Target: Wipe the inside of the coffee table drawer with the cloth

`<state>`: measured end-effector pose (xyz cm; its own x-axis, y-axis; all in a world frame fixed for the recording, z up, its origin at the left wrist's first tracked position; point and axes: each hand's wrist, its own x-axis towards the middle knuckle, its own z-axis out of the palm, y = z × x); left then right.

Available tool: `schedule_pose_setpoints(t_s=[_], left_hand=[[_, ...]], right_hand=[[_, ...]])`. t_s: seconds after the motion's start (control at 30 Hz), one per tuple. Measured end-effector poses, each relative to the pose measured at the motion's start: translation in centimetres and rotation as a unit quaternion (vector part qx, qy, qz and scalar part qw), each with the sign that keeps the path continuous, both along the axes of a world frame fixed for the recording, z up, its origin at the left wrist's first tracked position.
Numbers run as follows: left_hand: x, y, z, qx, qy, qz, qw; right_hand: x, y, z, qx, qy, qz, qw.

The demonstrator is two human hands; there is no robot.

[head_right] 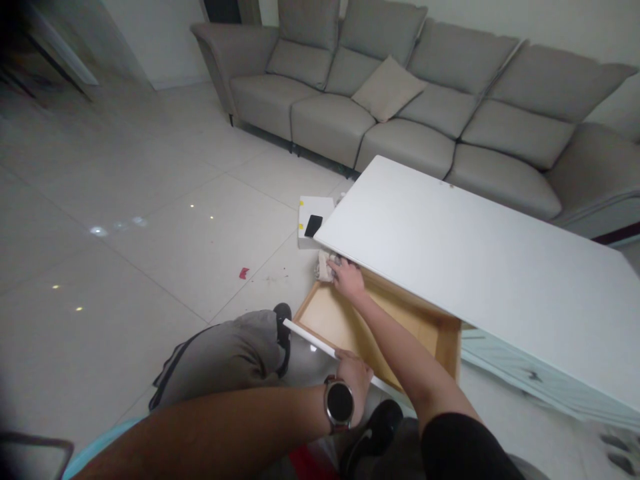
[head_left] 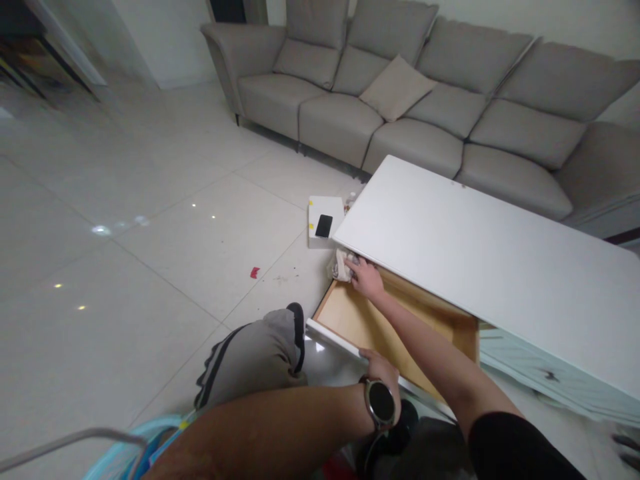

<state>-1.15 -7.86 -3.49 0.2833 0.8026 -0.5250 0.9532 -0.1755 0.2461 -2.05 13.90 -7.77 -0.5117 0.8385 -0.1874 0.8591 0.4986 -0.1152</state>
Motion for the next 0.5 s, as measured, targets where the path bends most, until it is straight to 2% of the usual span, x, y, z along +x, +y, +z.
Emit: schedule_pose_setpoints(t_s=[0.1, 0.27, 0.37, 0.5], left_hand=[[0.1, 0.3, 0.0, 0.005, 0.030, -0.064, 0.998], [0.4, 0.7, 0.7, -0.003, 0.048, -0.089, 0.995], [0.5, 0.6, 0.9, 0.005, 0.063, -0.088, 0.994], [0.6, 0.4, 0.3, -0.003, 0.052, -0.048, 0.997]], right_hand=[[-0.2, 1.0, -0.2, 0.015, -0.026, -0.043, 0.999], [0.6, 0.1, -1.0, 0.052, -0.045, -0.049, 0.996], [3.1, -0.7, -1.4, 0.062, -0.067, -0.096, 0.991], [8.3, -2.4, -1.8, 0.052, -0.086, -0.199, 0.975]])
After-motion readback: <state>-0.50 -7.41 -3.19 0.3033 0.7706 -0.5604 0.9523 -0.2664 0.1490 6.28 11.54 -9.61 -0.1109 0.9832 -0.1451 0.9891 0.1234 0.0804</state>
